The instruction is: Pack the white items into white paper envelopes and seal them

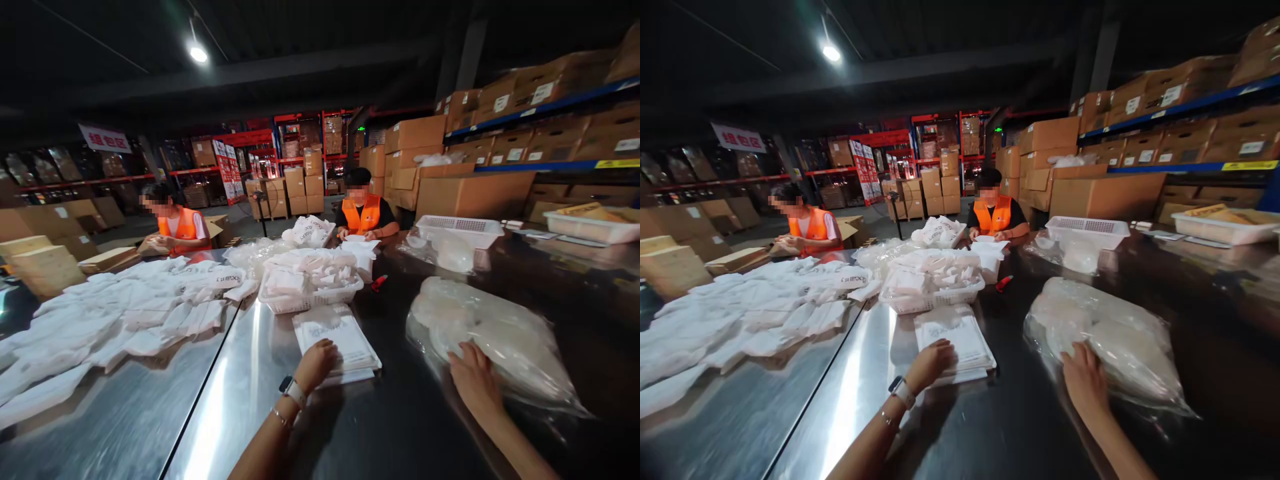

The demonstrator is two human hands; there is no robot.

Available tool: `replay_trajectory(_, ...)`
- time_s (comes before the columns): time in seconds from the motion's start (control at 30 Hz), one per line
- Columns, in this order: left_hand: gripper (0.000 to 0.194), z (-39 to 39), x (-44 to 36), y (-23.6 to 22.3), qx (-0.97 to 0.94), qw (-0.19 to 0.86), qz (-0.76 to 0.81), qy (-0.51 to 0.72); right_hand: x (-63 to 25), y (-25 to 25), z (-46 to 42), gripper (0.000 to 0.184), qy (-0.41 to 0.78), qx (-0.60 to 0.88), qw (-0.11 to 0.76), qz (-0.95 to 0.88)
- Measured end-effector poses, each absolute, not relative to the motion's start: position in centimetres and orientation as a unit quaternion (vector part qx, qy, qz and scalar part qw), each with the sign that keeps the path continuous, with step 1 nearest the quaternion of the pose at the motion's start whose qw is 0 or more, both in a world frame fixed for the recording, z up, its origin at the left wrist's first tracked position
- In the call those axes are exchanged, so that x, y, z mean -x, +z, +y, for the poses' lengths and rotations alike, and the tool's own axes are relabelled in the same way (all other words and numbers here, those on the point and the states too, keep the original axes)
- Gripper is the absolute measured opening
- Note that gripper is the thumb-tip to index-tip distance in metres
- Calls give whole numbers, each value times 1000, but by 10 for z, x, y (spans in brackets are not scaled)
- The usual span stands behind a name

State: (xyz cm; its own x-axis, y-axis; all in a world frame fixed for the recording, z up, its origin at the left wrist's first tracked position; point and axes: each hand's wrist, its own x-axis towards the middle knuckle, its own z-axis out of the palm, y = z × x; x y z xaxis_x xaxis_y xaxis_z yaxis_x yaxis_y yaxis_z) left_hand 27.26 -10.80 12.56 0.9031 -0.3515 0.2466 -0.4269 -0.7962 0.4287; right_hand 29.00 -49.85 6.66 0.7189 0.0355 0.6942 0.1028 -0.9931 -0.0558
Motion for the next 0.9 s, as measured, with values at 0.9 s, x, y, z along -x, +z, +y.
replay_trajectory(0.9, 32, -87, -158, 198, -964, -57, -260, 23, -247, 43, -436, 33, -363, 907, -33, -212)
